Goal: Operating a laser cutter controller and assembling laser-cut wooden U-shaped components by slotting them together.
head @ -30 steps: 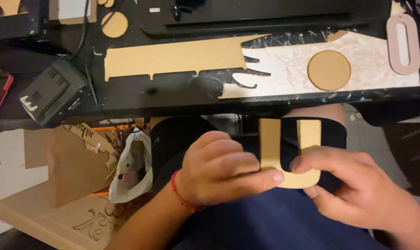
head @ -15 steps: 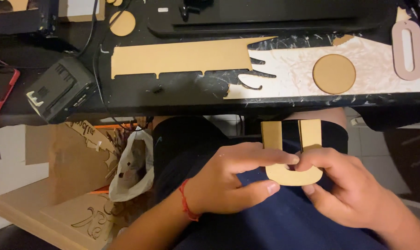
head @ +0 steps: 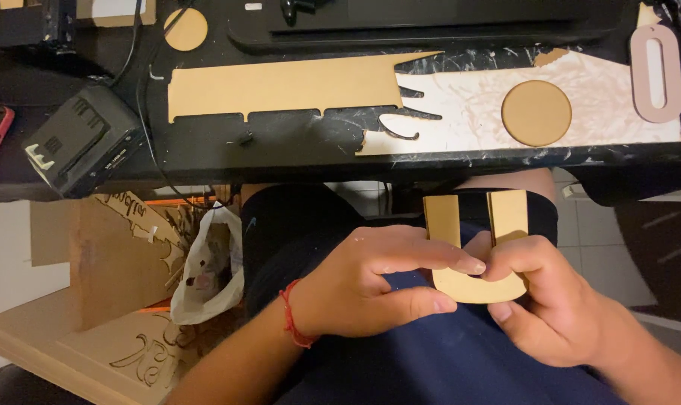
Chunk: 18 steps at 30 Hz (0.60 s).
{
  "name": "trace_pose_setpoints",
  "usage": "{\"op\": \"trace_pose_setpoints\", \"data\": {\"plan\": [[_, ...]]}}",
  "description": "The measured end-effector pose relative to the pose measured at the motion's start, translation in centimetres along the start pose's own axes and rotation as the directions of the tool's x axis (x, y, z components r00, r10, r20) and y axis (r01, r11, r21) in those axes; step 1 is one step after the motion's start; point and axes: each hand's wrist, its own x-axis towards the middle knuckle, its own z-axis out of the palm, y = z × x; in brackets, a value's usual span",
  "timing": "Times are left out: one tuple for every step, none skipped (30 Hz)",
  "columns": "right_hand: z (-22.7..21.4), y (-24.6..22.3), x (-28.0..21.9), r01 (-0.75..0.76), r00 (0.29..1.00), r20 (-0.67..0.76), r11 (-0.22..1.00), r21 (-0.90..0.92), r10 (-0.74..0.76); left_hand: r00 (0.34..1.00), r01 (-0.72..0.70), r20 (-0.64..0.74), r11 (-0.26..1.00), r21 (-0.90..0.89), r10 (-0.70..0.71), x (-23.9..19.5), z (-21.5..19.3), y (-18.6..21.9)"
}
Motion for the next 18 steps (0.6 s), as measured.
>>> {"op": "trace_pose_setpoints", "data": {"plan": [[0.07,-0.03,0.06,0.008,1.000,0.007,1.000,0.027,-0.008,1.000,0.002,0.004,1.000,0.029,-0.002,-0.01,-0.01,0.00],[0.13,0.05,0.00,0.007,1.000,0.008,1.000,0.028,-0.008,1.000,0.002,0.004,1.000,0.028,-0.002,-0.05,0.02,-0.11],[0.16,0.13,-0.04,0.019,1.000,0.004,0.999,0.029,-0.019,1.000,-0.009,0.010,1.000,0.024,0.009,-0.06,0.04,-0.24],[0.19,0.21,-0.09,0.030,1.000,0.000,0.999,0.031,-0.030,1.000,-0.021,0.016,1.000,0.019,0.021,-0.07,0.06,-0.35],[0.30,0.24,-0.08,0.029,1.000,0.001,0.999,0.032,-0.029,1.000,-0.020,0.015,1.000,0.019,0.020,-0.07,0.05,-0.20],[0.41,0.25,-0.07,0.031,0.999,-0.007,0.998,0.053,-0.031,1.000,-0.005,0.014,1.000,0.023,0.005,-0.07,0.04,-0.04],[0.47,0.30,0.00,0.036,0.999,-0.016,0.997,0.073,-0.035,1.000,0.008,0.013,1.000,0.028,-0.008,0.00,-0.03,0.10],[0.42,0.36,0.02,0.037,0.999,-0.016,0.997,0.071,-0.036,1.000,0.006,0.013,1.000,0.029,-0.006,0.07,-0.07,0.12],[0.44,0.39,-0.01,0.041,0.999,-0.014,0.997,0.071,-0.041,1.000,0.006,0.012,1.000,0.020,-0.006,0.04,-0.06,0.17],[0.46,0.42,-0.05,0.046,0.999,-0.012,0.996,0.072,-0.045,1.000,0.006,0.011,1.000,0.011,-0.006,0.01,-0.05,0.22],[0.51,0.44,-0.10,0.047,0.999,-0.012,0.996,0.071,-0.046,1.000,0.005,0.011,1.000,0.012,-0.006,-0.03,-0.01,0.24],[0.55,0.45,-0.14,0.047,0.999,-0.016,0.995,0.087,-0.045,1.000,0.008,0.009,1.000,0.019,-0.008,-0.06,0.02,0.27],[0.58,0.45,-0.19,0.047,0.999,-0.020,0.994,0.103,-0.045,1.000,0.010,0.008,1.000,0.027,-0.010,-0.07,0.07,0.31],[0.60,0.46,-0.19,0.048,0.999,-0.020,0.994,0.103,-0.046,1.000,0.010,0.008,1.000,0.028,-0.010,-0.05,0.03,0.35],[0.64,0.48,-0.19,0.054,0.998,-0.019,0.992,0.114,-0.052,1.000,0.008,0.012,1.000,0.022,-0.009,-0.03,-0.01,0.38],[0.67,0.51,-0.18,0.060,0.998,-0.019,0.990,0.125,-0.058,1.000,0.007,0.017,1.000,0.017,-0.007,-0.01,-0.06,0.40],[0.66,0.54,-0.25,0.060,0.998,-0.019,0.990,0.125,-0.058,1.000,0.007,0.017,1.000,0.017,-0.008,-0.07,-0.07,0.40],[0.65,0.57,-0.32,0.049,0.999,-0.021,0.993,0.103,-0.047,1.000,-0.013,0.008,1.000,0.020,0.013,-0.12,-0.09,0.40]]}}
